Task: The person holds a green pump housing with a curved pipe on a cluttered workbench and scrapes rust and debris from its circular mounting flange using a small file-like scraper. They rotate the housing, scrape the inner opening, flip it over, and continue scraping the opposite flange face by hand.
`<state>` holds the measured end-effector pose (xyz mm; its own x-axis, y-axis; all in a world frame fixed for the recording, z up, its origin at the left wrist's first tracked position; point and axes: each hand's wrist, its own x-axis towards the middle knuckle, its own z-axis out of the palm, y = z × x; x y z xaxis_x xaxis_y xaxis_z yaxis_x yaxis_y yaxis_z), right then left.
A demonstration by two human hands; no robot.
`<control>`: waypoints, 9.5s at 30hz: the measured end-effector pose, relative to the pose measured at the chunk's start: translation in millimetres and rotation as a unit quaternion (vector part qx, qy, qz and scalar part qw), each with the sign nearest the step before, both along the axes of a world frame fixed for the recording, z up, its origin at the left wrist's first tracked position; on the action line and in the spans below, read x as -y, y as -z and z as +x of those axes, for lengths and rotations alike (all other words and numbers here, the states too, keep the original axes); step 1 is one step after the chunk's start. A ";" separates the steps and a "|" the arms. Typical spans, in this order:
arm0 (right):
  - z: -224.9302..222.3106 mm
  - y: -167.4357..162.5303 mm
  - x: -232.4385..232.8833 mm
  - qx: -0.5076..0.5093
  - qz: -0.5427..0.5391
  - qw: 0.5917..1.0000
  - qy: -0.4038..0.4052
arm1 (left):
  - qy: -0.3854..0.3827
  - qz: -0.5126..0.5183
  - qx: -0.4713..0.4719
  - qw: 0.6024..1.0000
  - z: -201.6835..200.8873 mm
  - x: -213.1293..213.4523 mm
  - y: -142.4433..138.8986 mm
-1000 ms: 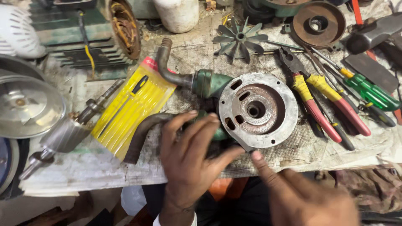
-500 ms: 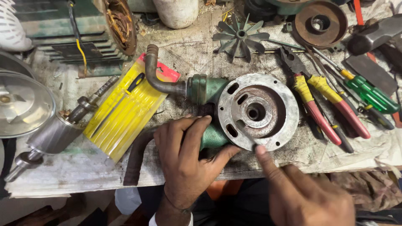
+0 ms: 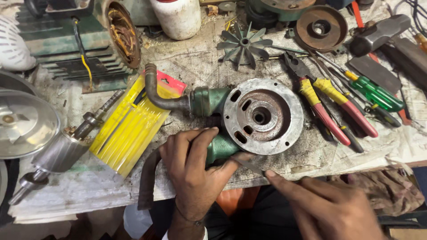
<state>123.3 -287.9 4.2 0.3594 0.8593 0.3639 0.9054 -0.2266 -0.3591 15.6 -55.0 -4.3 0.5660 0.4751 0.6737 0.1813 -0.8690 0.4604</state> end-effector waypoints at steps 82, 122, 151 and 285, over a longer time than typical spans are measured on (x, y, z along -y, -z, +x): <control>30.1 -26.7 -7.5 0.041 -0.166 0.975 0.140 | 0.105 0.141 -0.208 0.962 21.1 53.6 -26.5; 36.8 -13.0 -18.1 0.079 -0.119 0.982 0.121 | 0.115 0.161 -0.223 0.955 37.3 33.9 -35.6; 46.0 -19.2 -17.6 0.079 -0.147 0.971 0.172 | 0.172 0.144 -0.269 0.937 47.1 17.2 -45.7; 28.5 -10.8 8.0 0.027 0.050 0.997 0.051 | 0.008 0.151 -0.114 0.982 16.2 14.0 -3.5</control>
